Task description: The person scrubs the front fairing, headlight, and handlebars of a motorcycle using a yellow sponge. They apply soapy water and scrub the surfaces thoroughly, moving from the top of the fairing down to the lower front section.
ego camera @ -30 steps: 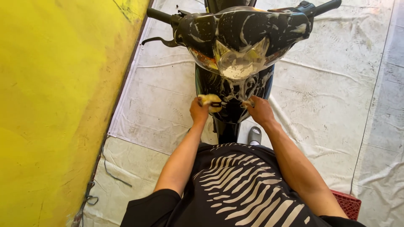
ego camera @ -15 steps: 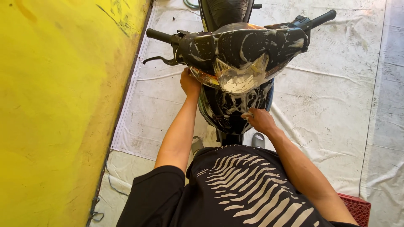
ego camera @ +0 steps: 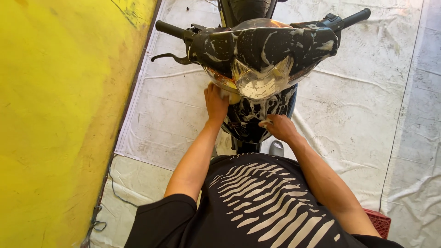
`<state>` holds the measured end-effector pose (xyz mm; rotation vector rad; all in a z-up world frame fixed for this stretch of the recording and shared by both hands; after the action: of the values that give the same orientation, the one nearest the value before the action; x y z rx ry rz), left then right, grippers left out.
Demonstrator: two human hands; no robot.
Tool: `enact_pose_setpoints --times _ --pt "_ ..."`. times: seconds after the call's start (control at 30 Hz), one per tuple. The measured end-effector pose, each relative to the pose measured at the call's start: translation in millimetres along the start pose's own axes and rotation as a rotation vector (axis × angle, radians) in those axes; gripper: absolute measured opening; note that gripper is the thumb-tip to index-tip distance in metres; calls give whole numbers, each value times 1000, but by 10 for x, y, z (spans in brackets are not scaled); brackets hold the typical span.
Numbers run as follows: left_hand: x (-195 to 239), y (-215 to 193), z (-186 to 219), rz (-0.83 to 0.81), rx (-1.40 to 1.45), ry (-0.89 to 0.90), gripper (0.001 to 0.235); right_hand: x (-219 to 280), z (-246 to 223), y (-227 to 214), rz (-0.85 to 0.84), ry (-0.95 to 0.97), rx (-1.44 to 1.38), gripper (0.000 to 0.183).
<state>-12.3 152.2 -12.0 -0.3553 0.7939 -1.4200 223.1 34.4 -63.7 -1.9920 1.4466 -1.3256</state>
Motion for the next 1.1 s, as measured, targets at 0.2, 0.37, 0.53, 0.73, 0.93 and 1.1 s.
enact_pose_setpoints --times 0.2,0.37,0.53,0.73,0.93,1.1 --pt "563 157 40 -170 -60 17 48 -2 -49 -11 0 -42 42 46" --pt "695 181 -181 -192 141 -207 47 122 -105 -68 47 -70 2 47" --pt "816 -45 -404 -34 462 -539 47 192 -309 -272 304 -203 61 38" --pt "952 15 -40 -76 414 -538 43 557 -1058 -255 684 -793 -44 14" --pt "958 150 298 -247 462 -439 47 582 -1320 -180 591 -678 262 44" --pt "923 253 423 -400 391 -279 57 608 -1268 -188 699 -599 489 63"
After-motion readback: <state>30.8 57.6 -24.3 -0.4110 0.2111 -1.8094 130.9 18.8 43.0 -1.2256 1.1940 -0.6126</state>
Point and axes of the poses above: each hand's wrist, its own x-axis away from the middle knuckle, its own y-axis out of the palm, z = x × y, the point moved 10 cm from there along -x, towards the middle knuckle, and after that the axes turned 3 degrees about -z, right-handed, at the moved point
